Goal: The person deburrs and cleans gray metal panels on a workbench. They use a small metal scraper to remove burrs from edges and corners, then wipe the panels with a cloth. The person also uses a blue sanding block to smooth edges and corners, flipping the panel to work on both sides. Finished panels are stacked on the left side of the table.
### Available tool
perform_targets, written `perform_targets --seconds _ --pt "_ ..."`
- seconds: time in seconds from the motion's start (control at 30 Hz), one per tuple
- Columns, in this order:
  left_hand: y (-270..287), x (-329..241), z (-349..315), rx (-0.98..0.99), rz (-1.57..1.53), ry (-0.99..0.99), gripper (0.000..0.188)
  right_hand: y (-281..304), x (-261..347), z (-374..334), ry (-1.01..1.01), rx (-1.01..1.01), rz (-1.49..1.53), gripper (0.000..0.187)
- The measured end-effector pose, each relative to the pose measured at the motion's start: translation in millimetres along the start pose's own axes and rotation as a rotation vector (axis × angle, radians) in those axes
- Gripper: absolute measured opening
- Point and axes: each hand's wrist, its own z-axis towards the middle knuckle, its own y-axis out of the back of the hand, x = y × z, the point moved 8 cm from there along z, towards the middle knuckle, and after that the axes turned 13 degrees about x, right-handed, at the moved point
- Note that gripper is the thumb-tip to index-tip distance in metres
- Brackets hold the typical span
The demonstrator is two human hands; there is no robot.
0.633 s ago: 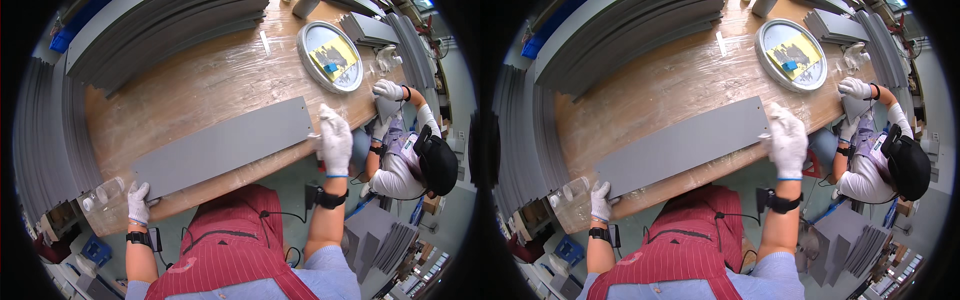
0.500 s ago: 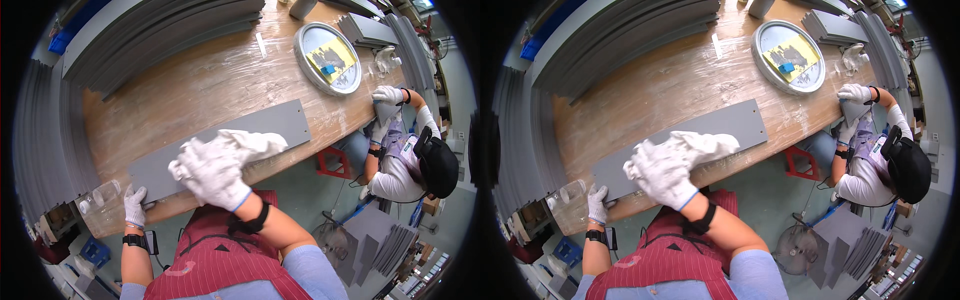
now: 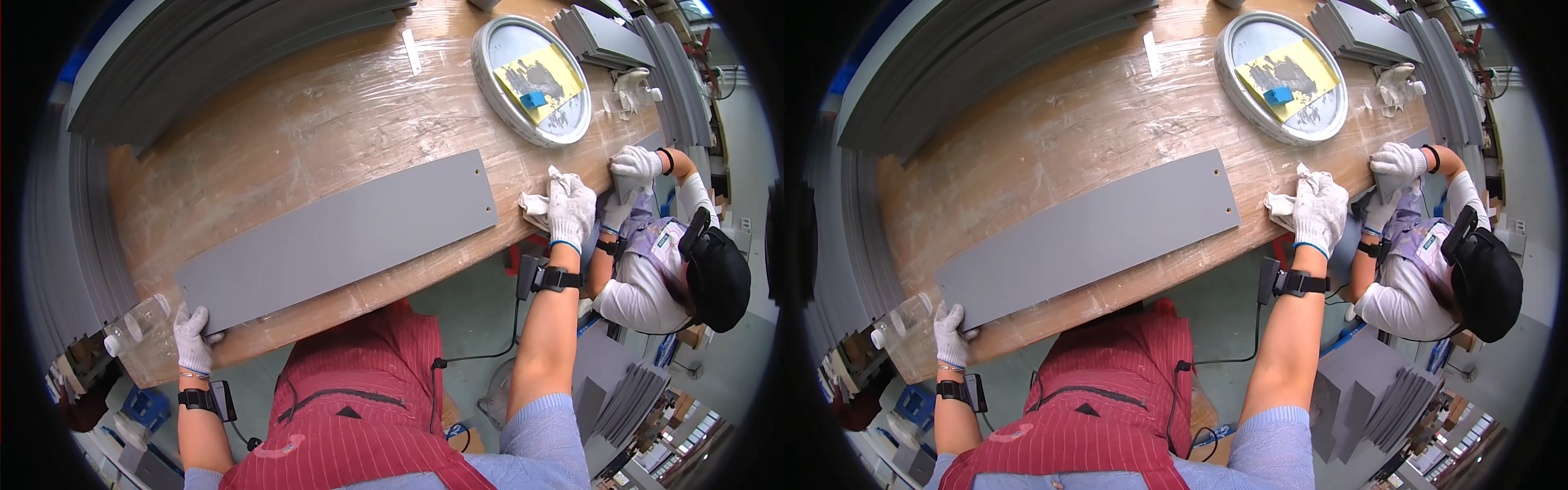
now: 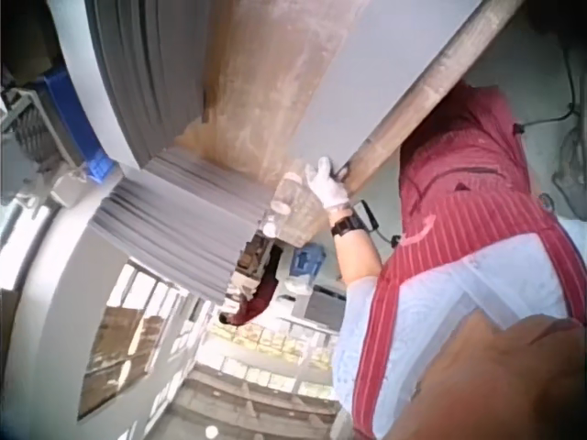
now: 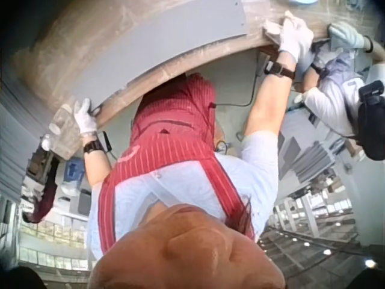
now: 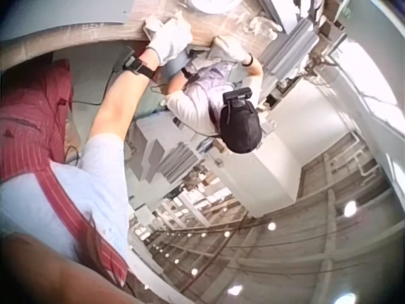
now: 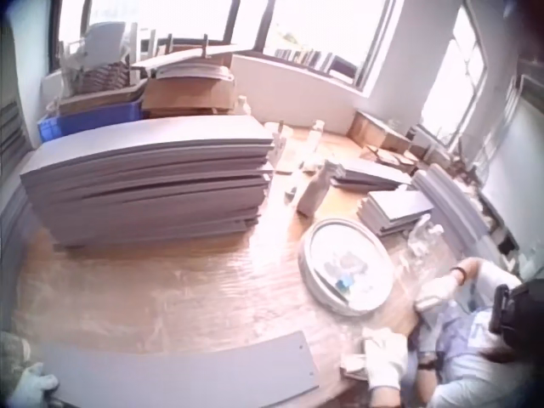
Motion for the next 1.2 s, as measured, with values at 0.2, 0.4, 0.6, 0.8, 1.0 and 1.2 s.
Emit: perform_targets --seconds 0.2,0.4,0.6,0.8,1.0,1.2 --pt "0 -1 -4 -0.044 0.033 0.0 0.047 -54 147 -90 0.587 0.034 -0.278 0.026" --pt "3 2 -3 -0.003 0.041 -0.01 0.048 -59 147 -74 0.49 0.025 -0.283 0.03" --pt "0 0 -4 -0.031 0.033 -0.021 0.047 -59 147 -68 0.483 0.015 -0.317 0.027" --pt "0 1 -1 0.029 0.017 -0.017 0.047 -65 153 -79 0.593 -0.002 -0.335 0.027" --pt "3 2 0 0.02 0.024 -0.016 0.047 -63 149 -70 0.507 -0.008 -0.325 0.025" --pt "5 3 1 -0.008 0.022 -0.022 0.048 -45 148 -47 0.366 -0.02 -0.273 0.033"
